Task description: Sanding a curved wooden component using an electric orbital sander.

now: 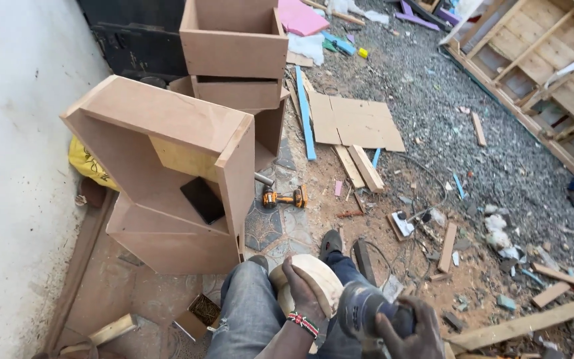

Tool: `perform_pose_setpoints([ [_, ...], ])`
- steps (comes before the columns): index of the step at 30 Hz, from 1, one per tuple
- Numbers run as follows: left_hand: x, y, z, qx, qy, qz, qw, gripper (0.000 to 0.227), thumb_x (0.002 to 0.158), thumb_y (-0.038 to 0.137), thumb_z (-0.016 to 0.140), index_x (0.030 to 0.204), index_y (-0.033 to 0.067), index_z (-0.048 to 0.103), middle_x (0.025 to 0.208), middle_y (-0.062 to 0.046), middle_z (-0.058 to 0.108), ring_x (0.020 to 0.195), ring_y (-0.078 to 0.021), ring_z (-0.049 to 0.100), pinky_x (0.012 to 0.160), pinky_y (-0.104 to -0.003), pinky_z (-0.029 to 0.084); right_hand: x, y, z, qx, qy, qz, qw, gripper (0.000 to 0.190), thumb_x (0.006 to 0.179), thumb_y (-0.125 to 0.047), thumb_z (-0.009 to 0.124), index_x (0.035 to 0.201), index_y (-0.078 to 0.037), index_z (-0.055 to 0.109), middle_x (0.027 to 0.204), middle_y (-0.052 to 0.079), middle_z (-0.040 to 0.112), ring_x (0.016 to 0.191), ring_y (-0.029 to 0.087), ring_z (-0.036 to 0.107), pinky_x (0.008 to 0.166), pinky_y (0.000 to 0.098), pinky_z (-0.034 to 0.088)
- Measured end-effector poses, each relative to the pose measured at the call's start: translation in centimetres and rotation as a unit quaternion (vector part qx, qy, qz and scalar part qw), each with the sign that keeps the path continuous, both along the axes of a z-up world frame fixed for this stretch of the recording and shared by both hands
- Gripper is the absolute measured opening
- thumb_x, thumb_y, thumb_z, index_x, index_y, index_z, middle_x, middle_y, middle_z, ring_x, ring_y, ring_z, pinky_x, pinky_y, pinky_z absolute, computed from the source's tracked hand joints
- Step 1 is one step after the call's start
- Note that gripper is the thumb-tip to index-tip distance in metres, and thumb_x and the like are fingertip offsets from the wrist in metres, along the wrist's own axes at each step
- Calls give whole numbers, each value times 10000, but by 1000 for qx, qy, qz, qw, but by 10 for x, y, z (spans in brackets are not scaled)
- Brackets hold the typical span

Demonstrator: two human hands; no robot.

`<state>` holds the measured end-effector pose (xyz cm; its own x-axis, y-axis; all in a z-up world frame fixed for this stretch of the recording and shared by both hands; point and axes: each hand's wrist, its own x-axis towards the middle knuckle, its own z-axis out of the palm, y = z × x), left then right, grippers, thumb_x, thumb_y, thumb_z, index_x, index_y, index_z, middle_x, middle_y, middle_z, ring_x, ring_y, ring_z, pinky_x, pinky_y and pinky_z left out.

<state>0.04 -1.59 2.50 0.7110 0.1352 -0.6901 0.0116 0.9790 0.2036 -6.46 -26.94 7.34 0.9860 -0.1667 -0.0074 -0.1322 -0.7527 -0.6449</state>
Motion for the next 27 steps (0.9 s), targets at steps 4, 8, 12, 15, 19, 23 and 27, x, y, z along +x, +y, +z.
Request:
perform_pose_setpoints([
  [4, 3, 0, -5, 5, 56, 35, 998, 1098, 982, 745, 517, 1797, 33, 332, 1630, -346, 579, 1468, -490, 663, 1210, -532, 562, -5, 4, -3, 65, -89, 68, 992, 746, 655, -392, 1064, 1251, -33, 798, 1093, 230, 815, 833, 382, 956, 707, 502, 863],
  [8, -1, -6, -13, -27, 13, 42, 999, 997, 994, 738, 534, 1678, 15, 469, 1563, -324, 641, 1352, -434, 702, 1129, -498, 575, 11, -8, -1, 4, 50, 32, 998, 743, 823, -414, 960, 1469, -158, 698, 1379, 216, 695, 1132, 399, 859, 953, 586, 803],
  [12, 9, 0, -13, -10, 20, 49, 999, 985, 1003, 725, 479, 1746, 80, 429, 1576, -322, 624, 1390, -473, 691, 1122, -534, 589, 7, -11, -21, 36, -107, 93, 989, 731, 698, -404, 1029, 1283, -68, 749, 1145, 221, 764, 830, 349, 908, 694, 493, 822],
  [15, 6, -3, -23, -13, 17, 42, 999, 1014, 992, 753, 480, 1733, 62, 435, 1561, -335, 631, 1364, -484, 700, 1114, -544, 593, -2, 14, 15, 2, -42, 42, 998, 725, 745, -422, 1021, 1348, -108, 768, 1192, 185, 808, 919, 340, 907, 792, 496, 799],
  [19, 9, -4, -27, -15, 16, 73, 997, 900, 1020, 711, 493, 1625, 46, 513, 1475, -331, 679, 1266, -463, 729, 1074, -526, 597, 3, 0, 6, 8, 13, 47, 999, 705, 820, -391, 945, 1411, -110, 683, 1344, 220, 702, 1056, 412, 887, 849, 594, 843],
  [23, 6, 3, -10, -4, 42, 36, 998, 1127, 970, 798, 474, 1789, 36, 337, 1594, -390, 602, 1399, -535, 690, 1145, -573, 593, -4, 3, -4, 22, -117, 88, 989, 650, 705, -391, 1039, 1240, -90, 825, 1033, 163, 800, 845, 296, 856, 803, 450, 721],
  [27, 7, -3, -26, -16, 9, 49, 999, 1017, 1005, 755, 467, 1744, 62, 383, 1597, -359, 609, 1408, -504, 690, 1172, -561, 574, 2, -1, -1, -2, -28, 41, 999, 658, 799, -403, 970, 1355, -133, 743, 1209, 203, 762, 956, 369, 889, 803, 567, 816],
])
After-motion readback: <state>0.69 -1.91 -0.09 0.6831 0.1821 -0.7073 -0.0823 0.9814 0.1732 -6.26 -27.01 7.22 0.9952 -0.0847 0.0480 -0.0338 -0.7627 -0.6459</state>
